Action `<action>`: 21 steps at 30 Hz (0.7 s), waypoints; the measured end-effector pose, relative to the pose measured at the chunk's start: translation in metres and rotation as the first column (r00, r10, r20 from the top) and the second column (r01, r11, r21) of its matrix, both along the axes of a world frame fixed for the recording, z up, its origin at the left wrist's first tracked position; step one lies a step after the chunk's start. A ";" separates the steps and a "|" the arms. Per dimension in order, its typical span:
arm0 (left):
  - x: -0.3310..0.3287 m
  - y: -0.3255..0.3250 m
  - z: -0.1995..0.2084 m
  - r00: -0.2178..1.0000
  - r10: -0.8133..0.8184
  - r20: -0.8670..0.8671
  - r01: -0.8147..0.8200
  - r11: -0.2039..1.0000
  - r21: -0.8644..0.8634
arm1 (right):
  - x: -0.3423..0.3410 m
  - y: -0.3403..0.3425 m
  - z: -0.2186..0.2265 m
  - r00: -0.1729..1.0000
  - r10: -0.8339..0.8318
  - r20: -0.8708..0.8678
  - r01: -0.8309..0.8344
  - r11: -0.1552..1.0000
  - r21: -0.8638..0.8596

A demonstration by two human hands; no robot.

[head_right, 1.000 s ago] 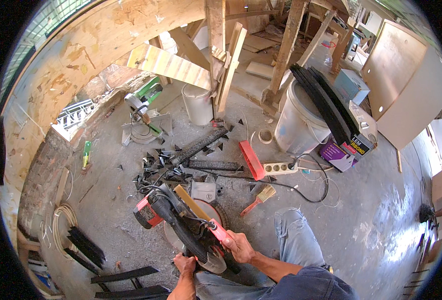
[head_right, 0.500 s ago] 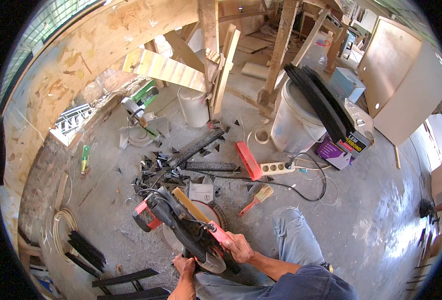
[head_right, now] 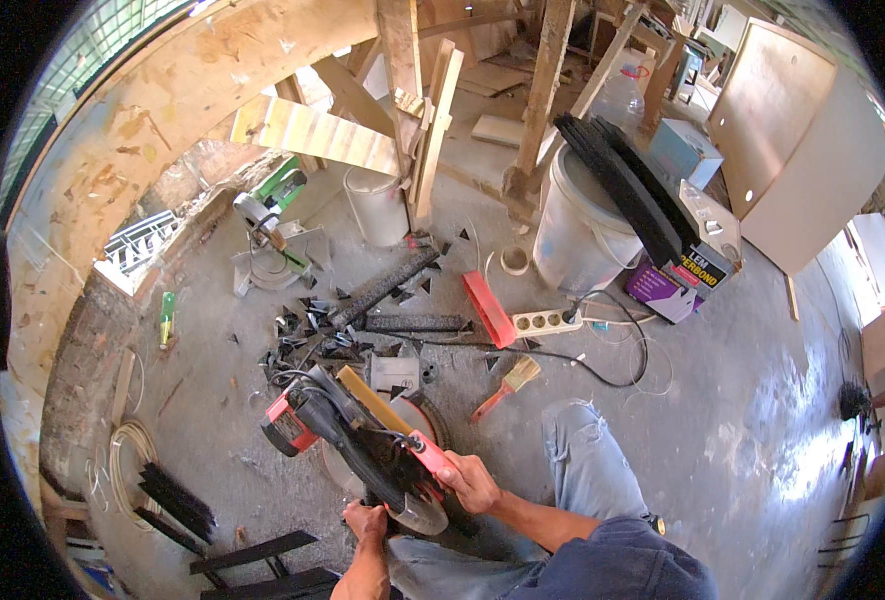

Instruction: The person cuts multiple pieces of black wood trim using a red miter saw on a workshop floor.

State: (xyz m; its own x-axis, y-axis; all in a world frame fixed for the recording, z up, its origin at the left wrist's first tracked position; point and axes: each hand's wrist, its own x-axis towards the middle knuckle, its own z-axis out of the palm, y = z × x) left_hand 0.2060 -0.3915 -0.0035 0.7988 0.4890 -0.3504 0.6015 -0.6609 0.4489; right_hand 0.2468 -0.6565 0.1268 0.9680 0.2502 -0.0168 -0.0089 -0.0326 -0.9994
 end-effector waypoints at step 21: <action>0.004 -0.001 0.000 0.983 -0.058 0.173 0.061 0.998 -0.011 | 0.003 0.001 0.005 0.985 -0.091 0.147 0.119 0.973 -0.197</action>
